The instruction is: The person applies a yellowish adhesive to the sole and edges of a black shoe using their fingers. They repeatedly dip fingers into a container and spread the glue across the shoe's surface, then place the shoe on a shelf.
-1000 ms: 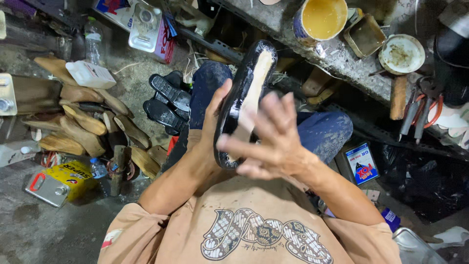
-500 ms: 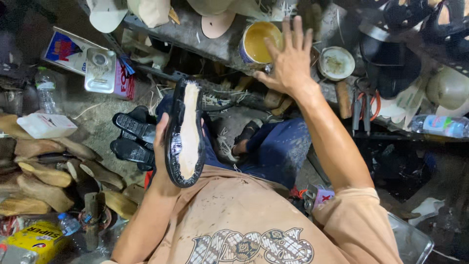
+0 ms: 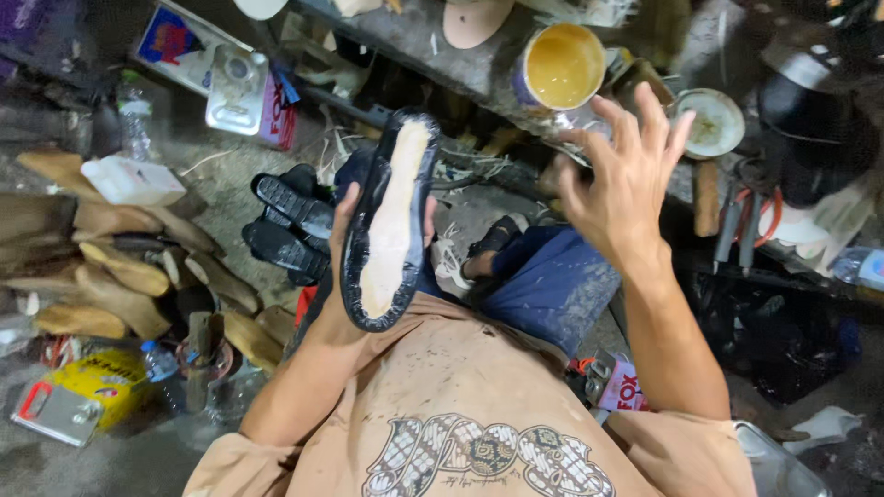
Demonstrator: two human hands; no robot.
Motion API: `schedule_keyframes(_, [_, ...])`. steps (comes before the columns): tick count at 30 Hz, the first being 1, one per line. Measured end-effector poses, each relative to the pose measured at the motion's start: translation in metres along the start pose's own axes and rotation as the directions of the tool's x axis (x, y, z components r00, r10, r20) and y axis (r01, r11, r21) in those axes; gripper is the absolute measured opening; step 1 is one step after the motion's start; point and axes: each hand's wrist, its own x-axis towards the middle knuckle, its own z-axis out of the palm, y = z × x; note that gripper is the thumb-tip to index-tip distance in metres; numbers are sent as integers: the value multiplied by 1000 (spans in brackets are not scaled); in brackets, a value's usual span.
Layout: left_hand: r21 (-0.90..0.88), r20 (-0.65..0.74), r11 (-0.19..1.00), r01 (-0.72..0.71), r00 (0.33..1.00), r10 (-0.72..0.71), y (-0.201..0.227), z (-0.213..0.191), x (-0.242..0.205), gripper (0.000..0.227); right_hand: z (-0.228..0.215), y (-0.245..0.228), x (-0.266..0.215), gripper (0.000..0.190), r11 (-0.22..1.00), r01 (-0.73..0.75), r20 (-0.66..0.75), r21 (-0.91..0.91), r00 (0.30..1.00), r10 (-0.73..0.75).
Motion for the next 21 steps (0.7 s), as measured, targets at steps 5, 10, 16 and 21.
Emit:
schedule_keyframes(5, [23, 208, 973, 228, 951, -228, -8, 7, -14, 75, -15, -75, -4, 57, 491, -105, 123, 865, 992, -6])
schedule_keyframes(10, [248, 53, 969, 16, 998, -30, -18, 14, -21, 70, -5, -106, -16, 57, 361, -54, 55, 931, 998, 8])
schedule_keyframes(16, [5, 158, 1000, 0, 987, 0, -20, 25, -22, 66, -5, -139, -62, 44, 513, 165, -177, 843, 984, -26])
schedule_keyframes(21, [28, 90, 998, -56, 995, 53, -11, -8, 1, 77, 0, -160, -86, 37, 720, 213, -311, 661, 950, 5])
